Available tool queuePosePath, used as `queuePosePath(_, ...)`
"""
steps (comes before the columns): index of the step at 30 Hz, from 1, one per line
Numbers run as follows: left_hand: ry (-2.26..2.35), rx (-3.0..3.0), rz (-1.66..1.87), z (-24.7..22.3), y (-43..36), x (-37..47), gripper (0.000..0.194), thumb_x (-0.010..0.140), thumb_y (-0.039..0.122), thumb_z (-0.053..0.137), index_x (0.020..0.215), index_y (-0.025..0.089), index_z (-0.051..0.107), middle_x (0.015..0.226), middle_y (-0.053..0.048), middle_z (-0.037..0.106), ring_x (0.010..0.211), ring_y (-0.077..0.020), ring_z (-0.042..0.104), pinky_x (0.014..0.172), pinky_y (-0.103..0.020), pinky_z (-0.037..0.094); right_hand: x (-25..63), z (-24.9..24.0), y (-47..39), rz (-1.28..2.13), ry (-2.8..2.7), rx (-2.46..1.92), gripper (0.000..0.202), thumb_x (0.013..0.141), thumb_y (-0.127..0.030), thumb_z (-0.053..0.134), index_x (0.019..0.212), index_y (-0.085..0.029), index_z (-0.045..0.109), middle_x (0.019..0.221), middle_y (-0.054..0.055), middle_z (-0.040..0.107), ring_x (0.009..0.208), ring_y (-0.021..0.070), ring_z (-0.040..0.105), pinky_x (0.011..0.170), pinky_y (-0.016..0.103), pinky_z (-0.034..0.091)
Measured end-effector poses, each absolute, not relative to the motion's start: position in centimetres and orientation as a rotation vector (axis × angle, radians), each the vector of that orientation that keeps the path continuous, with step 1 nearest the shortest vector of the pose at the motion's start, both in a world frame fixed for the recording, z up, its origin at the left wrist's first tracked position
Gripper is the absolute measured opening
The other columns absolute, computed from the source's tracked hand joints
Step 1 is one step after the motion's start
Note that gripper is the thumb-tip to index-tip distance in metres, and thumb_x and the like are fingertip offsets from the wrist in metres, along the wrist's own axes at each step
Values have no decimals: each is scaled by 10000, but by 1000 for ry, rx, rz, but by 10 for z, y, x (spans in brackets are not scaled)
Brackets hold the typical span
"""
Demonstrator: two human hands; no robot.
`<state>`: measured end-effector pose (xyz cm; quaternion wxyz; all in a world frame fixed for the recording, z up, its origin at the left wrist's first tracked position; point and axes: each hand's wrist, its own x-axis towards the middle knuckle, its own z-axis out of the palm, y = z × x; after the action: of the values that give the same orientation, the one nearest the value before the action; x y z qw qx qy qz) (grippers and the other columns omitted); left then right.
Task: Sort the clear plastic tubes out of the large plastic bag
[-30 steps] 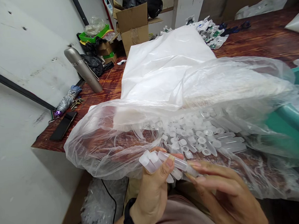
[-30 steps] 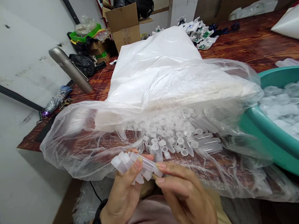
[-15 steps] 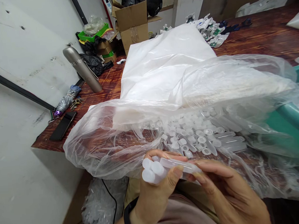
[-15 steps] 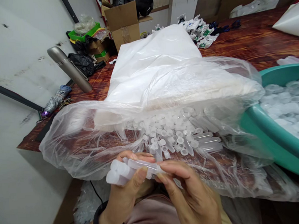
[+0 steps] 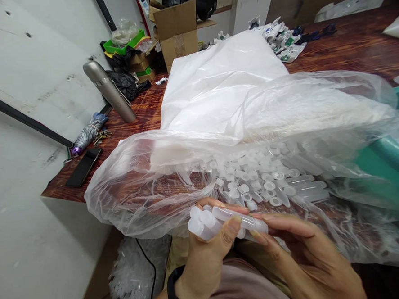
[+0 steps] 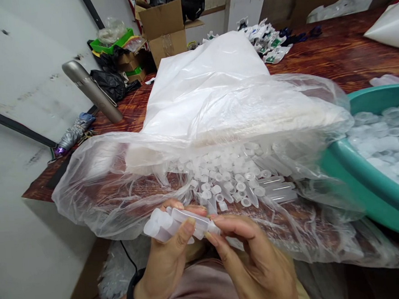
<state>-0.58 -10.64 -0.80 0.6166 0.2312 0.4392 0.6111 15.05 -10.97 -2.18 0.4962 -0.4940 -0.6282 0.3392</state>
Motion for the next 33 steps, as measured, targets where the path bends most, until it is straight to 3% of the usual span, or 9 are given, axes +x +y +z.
queuePosePath(5,992,265,1449,-5,-106,2,466,721,423,1010,998,264,671,940,-14,830,912,-237,781,900,-379,587,146,-28,-110,757,-1525,-1063,255,983,-116,706,1131,-324,711,1136,2,776,1105,157,758,989,255,635)
queuePosePath(11,962,210,1415,-1,-104,0,460,706,425,1021,990,260,698,930,-11,838,871,-198,766,885,-340,572,152,-33,-111,671,-1599,-966,425,930,29,677,1184,-309,707,1240,-1,764,1187,137,724,1054,245,599)
queuePosePath(16,958,427,1390,-4,-105,-4,356,824,396,948,1013,276,671,970,-11,838,1043,-241,784,980,-375,574,156,-30,-110,617,-1627,-1067,293,989,-102,691,1191,-314,700,1154,7,784,1095,170,765,989,272,632)
queuePosePath(20,976,632,1384,-11,-109,-6,270,911,344,880,1029,265,650,1031,-23,832,1183,-239,748,1086,-390,530,159,-27,-108,625,-1734,-1232,235,1104,-265,552,1317,-313,637,1081,12,795,871,135,801,783,185,653)
queuePosePath(25,862,605,1353,-17,-107,-7,258,951,319,839,1085,241,634,1044,-27,824,1117,-212,758,1025,-367,557,163,-25,-107,615,-1901,-1168,373,1134,-325,482,1507,-315,494,1321,66,757,1160,180,779,957,241,646)
queuePosePath(27,821,566,1342,-16,-105,-5,287,927,324,856,1075,232,627,987,-23,817,1047,-210,769,996,-364,565,165,-25,-108,646,-1939,-1208,389,1149,-319,439,1537,-312,464,1326,65,757,1136,163,787,933,215,646)
queuePosePath(31,836,456,1336,-7,-100,-1,390,845,385,918,1044,243,615,902,6,804,947,-201,776,943,-344,573,167,-27,-108,620,-1976,-1171,426,1135,-342,486,1557,-307,440,1377,79,732,1214,194,765,1007,269,636)
queuePosePath(33,853,408,1343,-2,-98,0,414,809,385,949,1017,241,621,904,9,806,926,-191,769,926,-330,566,166,-29,-106,658,-1954,-1193,410,1145,-309,454,1555,-310,446,1350,66,741,1167,169,780,949,223,645)
